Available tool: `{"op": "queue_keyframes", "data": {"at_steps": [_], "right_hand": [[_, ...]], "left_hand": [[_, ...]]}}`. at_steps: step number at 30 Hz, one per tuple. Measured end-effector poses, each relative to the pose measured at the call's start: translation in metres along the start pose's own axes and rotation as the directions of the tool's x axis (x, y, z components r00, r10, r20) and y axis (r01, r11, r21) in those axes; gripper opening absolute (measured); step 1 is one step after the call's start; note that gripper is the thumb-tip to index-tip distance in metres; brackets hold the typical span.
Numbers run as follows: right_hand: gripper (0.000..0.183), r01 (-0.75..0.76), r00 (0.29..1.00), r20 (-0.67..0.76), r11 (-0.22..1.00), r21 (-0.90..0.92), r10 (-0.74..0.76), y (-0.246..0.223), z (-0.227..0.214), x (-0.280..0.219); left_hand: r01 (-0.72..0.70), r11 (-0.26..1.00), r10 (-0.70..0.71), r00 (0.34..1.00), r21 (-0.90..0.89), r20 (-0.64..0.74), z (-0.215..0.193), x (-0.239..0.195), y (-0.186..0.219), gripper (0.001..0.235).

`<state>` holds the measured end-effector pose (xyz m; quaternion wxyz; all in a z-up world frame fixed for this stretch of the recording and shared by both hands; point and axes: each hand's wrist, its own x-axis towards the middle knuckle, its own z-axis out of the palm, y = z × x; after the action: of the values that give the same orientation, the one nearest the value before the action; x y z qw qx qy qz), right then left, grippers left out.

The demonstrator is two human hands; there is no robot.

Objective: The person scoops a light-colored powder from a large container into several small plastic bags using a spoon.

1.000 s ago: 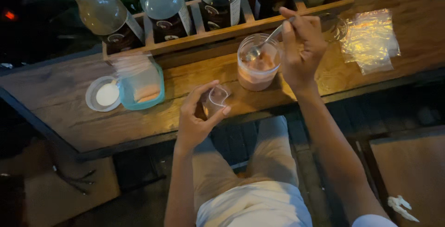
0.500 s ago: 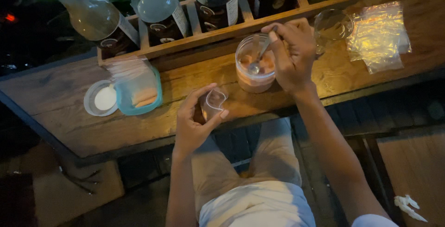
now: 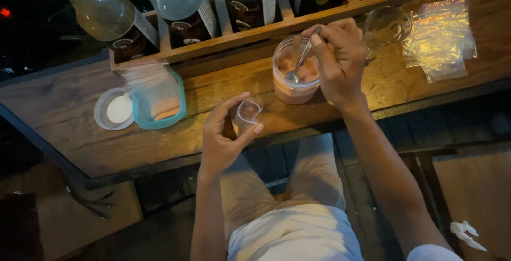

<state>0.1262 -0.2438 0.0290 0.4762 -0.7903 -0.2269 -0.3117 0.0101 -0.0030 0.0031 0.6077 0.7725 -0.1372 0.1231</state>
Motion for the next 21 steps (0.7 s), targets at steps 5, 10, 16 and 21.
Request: {"op": "queue_keyframes", "data": {"at_steps": [5, 10, 16, 21], "right_hand": [[0.026, -0.039, 0.999, -0.024, 0.990, 0.134, 0.042, 0.002, 0.003, 0.001], [0.022, -0.033, 0.999, -0.003, 0.984, 0.174, 0.034, 0.012, 0.002, 0.000], [0.019, -0.103, 0.994, -0.006, 0.975, 0.199, 0.106, 0.011, 0.003, 0.001], [0.018, -0.199, 0.979, 0.026, 0.942, 0.270, 0.200, 0.007, 0.002, 0.006]], "left_hand": [[-0.043, 0.997, 0.042, 0.999, 0.061, 0.014, -0.005, -0.002, -0.006, 0.057], [-0.064, 0.998, 0.064, 0.998, 0.010, 0.025, -0.006, -0.003, -0.003, 0.058], [-0.032, 0.999, 0.032, 0.999, -0.001, -0.006, -0.007, -0.006, -0.001, 0.055], [-0.053, 0.999, 0.053, 0.998, 0.004, 0.028, -0.012, -0.008, -0.005, 0.061]]}}
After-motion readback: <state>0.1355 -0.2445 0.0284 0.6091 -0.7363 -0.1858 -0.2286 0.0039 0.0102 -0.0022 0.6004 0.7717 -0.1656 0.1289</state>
